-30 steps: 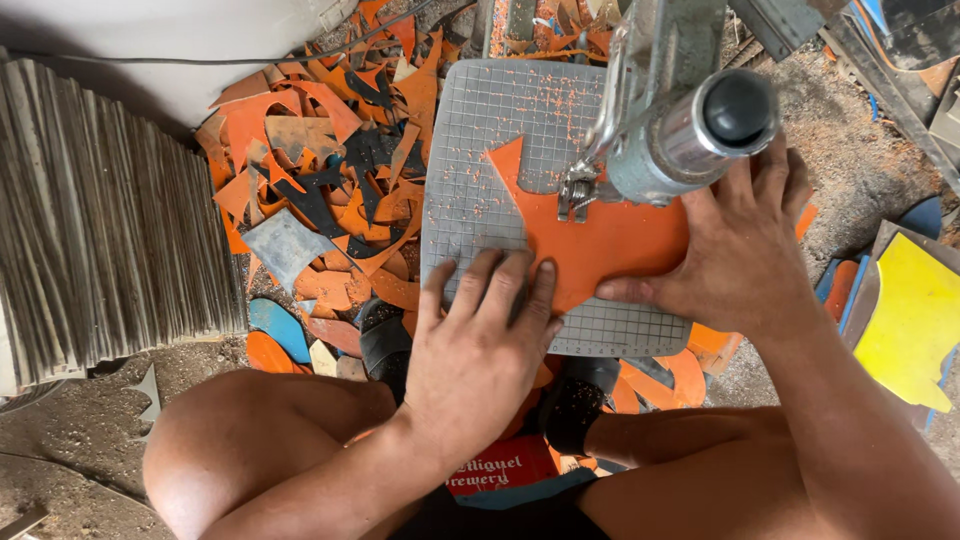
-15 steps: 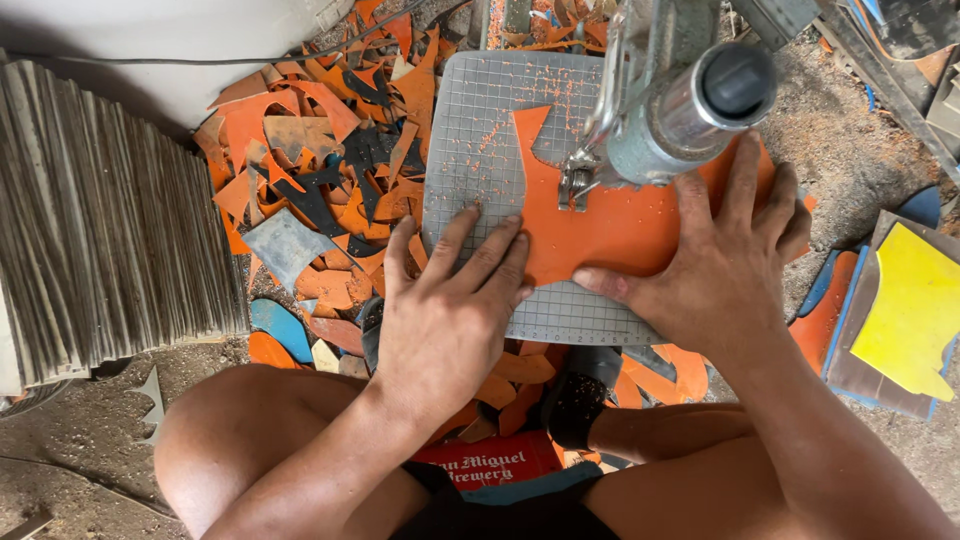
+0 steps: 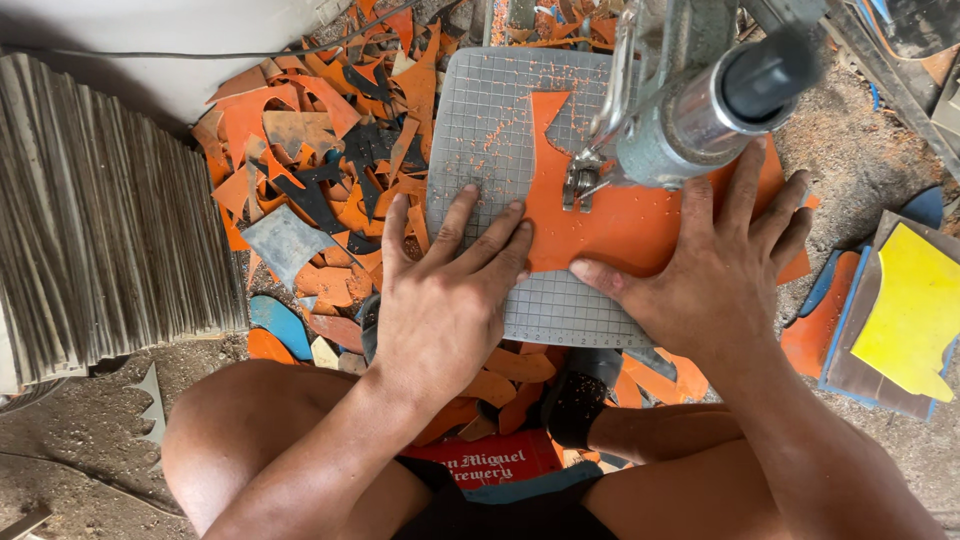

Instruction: The person uses a band saw to cut orange rubber sheets into specific shapes. They guide the material through the blade, following pre-drawn outlines, and remove the cut pieces as they finish.

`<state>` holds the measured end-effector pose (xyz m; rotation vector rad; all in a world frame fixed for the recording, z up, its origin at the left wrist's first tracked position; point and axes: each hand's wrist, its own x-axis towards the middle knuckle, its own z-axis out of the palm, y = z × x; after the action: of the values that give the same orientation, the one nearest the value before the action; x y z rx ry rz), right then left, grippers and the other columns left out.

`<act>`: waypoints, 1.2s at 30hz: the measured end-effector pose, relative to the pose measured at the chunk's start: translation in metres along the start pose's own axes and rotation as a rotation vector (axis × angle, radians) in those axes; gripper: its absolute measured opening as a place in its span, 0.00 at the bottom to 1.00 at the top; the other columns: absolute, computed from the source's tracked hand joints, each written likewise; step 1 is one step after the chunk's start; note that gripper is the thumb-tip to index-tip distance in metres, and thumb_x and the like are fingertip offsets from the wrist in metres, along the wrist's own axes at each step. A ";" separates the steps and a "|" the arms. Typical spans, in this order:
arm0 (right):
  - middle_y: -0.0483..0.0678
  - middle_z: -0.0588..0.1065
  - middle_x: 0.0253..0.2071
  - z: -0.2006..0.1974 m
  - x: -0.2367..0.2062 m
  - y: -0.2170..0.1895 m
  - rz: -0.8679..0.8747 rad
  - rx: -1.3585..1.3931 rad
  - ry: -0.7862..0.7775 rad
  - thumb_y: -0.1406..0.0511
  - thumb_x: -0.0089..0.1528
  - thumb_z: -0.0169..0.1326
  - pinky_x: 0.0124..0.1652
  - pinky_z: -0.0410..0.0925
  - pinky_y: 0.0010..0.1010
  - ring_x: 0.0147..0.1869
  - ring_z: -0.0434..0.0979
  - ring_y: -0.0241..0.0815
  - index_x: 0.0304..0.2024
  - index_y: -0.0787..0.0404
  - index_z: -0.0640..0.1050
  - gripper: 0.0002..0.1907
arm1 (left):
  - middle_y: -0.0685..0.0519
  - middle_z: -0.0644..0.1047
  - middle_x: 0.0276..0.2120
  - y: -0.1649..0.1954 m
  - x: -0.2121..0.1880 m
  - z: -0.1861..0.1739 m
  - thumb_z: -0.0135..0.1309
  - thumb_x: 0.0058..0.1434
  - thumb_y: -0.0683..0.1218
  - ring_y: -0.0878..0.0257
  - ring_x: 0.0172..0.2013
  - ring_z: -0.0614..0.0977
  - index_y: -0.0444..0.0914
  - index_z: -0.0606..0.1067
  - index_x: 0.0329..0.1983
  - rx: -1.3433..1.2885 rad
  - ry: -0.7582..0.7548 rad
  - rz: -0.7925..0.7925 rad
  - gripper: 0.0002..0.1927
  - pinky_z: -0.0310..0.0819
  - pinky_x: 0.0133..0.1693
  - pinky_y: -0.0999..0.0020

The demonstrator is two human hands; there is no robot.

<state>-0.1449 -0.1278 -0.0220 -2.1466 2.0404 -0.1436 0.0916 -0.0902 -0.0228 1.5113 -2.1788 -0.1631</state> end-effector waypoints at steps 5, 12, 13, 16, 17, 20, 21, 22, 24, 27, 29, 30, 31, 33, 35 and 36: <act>0.72 0.38 0.78 0.000 0.003 -0.002 0.012 -0.018 -0.010 0.25 0.45 0.54 0.65 0.34 0.82 0.75 0.31 0.92 0.79 0.53 0.47 0.72 | 0.58 0.79 0.60 -0.002 0.004 0.003 0.59 0.63 0.46 0.53 0.66 0.73 0.45 0.80 0.57 0.009 -0.018 -0.022 0.18 0.45 0.67 0.26; 0.71 0.38 0.79 0.000 0.004 -0.007 -0.003 0.017 0.007 0.26 0.46 0.54 0.65 0.34 0.84 0.75 0.32 0.91 0.79 0.56 0.46 0.72 | 0.59 0.78 0.60 -0.006 0.009 0.004 0.59 0.63 0.44 0.52 0.66 0.73 0.46 0.80 0.57 -0.018 -0.002 -0.029 0.18 0.44 0.67 0.26; 0.71 0.38 0.79 -0.001 0.006 -0.007 -0.007 0.016 0.004 0.26 0.46 0.54 0.64 0.34 0.84 0.75 0.31 0.91 0.79 0.56 0.46 0.72 | 0.59 0.78 0.60 -0.007 0.010 0.004 0.60 0.63 0.44 0.52 0.66 0.72 0.46 0.80 0.57 -0.024 0.004 -0.029 0.18 0.44 0.67 0.26; 0.69 0.41 0.78 0.000 0.010 -0.005 -0.009 0.014 -0.019 0.26 0.46 0.54 0.64 0.34 0.84 0.75 0.31 0.90 0.78 0.56 0.46 0.72 | 0.59 0.78 0.60 -0.009 0.012 0.003 0.59 0.59 0.41 0.51 0.67 0.72 0.46 0.80 0.58 -0.023 -0.019 -0.031 0.22 0.45 0.68 0.27; 0.68 0.42 0.78 0.001 0.011 -0.004 -0.009 0.014 -0.028 0.26 0.45 0.54 0.64 0.33 0.84 0.75 0.30 0.90 0.78 0.56 0.47 0.72 | 0.59 0.78 0.61 -0.010 0.012 0.003 0.59 0.57 0.40 0.51 0.67 0.72 0.46 0.80 0.58 -0.023 -0.025 -0.033 0.23 0.45 0.67 0.27; 0.66 0.44 0.79 0.006 0.013 0.001 -0.063 0.008 -0.015 0.26 0.47 0.53 0.63 0.32 0.84 0.75 0.29 0.89 0.79 0.55 0.49 0.70 | 0.60 0.78 0.61 -0.012 0.012 0.003 0.59 0.57 0.41 0.52 0.68 0.71 0.47 0.80 0.58 -0.019 -0.027 -0.041 0.24 0.45 0.67 0.27; 0.64 0.45 0.79 0.006 0.014 0.005 -0.094 -0.021 -0.024 0.26 0.47 0.53 0.63 0.33 0.84 0.76 0.30 0.88 0.78 0.54 0.50 0.69 | 0.60 0.78 0.61 -0.012 0.012 0.004 0.60 0.59 0.42 0.52 0.68 0.71 0.48 0.80 0.58 -0.019 -0.020 -0.046 0.22 0.45 0.68 0.28; 0.63 0.46 0.79 0.006 0.017 0.010 -0.124 -0.050 -0.033 0.27 0.47 0.53 0.62 0.34 0.84 0.76 0.32 0.86 0.78 0.54 0.51 0.68 | 0.61 0.77 0.61 -0.012 0.013 0.005 0.60 0.61 0.44 0.53 0.68 0.71 0.49 0.80 0.57 -0.019 -0.013 -0.051 0.20 0.45 0.68 0.28; 0.62 0.50 0.78 0.002 0.022 0.022 -0.236 -0.053 0.017 0.29 0.51 0.53 0.64 0.40 0.80 0.78 0.38 0.81 0.77 0.55 0.54 0.63 | 0.60 0.77 0.61 -0.015 0.015 0.006 0.61 0.62 0.47 0.51 0.68 0.70 0.49 0.80 0.57 0.002 0.022 -0.043 0.18 0.44 0.67 0.27; 0.62 0.58 0.76 -0.014 0.024 0.045 -0.429 0.038 0.135 0.36 0.63 0.51 0.70 0.53 0.68 0.78 0.53 0.71 0.76 0.56 0.60 0.49 | 0.57 0.77 0.61 -0.027 0.022 0.003 0.62 0.60 0.53 0.52 0.67 0.72 0.47 0.81 0.54 0.010 0.032 -0.067 0.18 0.45 0.66 0.27; 0.60 0.63 0.72 -0.023 0.017 0.055 -0.496 0.124 0.128 0.41 0.69 0.51 0.72 0.60 0.60 0.76 0.61 0.64 0.71 0.56 0.64 0.38 | 0.54 0.77 0.61 -0.035 0.026 0.000 0.63 0.59 0.55 0.51 0.66 0.73 0.45 0.81 0.52 0.050 0.045 -0.072 0.20 0.47 0.66 0.28; 0.61 0.65 0.68 -0.025 0.012 0.056 -0.442 0.059 0.083 0.41 0.66 0.52 0.68 0.61 0.59 0.72 0.63 0.65 0.69 0.58 0.65 0.39 | 0.52 0.77 0.61 -0.036 0.027 -0.002 0.63 0.60 0.56 0.49 0.65 0.73 0.43 0.81 0.52 0.089 0.060 -0.059 0.20 0.49 0.66 0.29; 0.62 0.66 0.65 -0.028 0.005 0.057 -0.388 -0.007 0.039 0.42 0.63 0.53 0.65 0.62 0.58 0.69 0.65 0.65 0.67 0.60 0.66 0.40 | 0.49 0.77 0.61 -0.035 0.027 -0.003 0.63 0.60 0.57 0.47 0.65 0.73 0.42 0.80 0.52 0.128 0.074 -0.047 0.21 0.51 0.65 0.30; 0.63 0.67 0.61 -0.032 -0.007 0.054 -0.332 -0.119 -0.022 0.42 0.60 0.54 0.60 0.63 0.57 0.65 0.67 0.65 0.66 0.63 0.67 0.42 | 0.47 0.77 0.61 -0.022 0.019 -0.003 0.62 0.65 0.52 0.48 0.66 0.73 0.41 0.80 0.53 0.152 0.098 -0.008 0.17 0.54 0.68 0.34; 0.63 0.68 0.60 -0.036 -0.018 0.047 -0.328 -0.210 -0.052 0.42 0.59 0.53 0.58 0.63 0.57 0.64 0.68 0.64 0.67 0.63 0.67 0.43 | 0.45 0.77 0.61 -0.002 0.006 -0.004 0.62 0.66 0.51 0.48 0.66 0.74 0.39 0.80 0.53 0.102 0.072 0.037 0.16 0.57 0.68 0.37; 0.62 0.68 0.59 -0.038 -0.024 0.043 -0.330 -0.245 -0.072 0.41 0.58 0.53 0.58 0.64 0.56 0.63 0.69 0.63 0.68 0.63 0.66 0.45 | 0.44 0.77 0.60 0.009 -0.003 -0.006 0.62 0.64 0.52 0.48 0.65 0.74 0.37 0.80 0.53 0.039 0.032 0.060 0.18 0.58 0.67 0.38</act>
<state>-0.1961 -0.1083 0.0083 -2.5838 1.7271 0.1476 0.0873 -0.0824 -0.0155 1.4580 -2.2109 -0.0769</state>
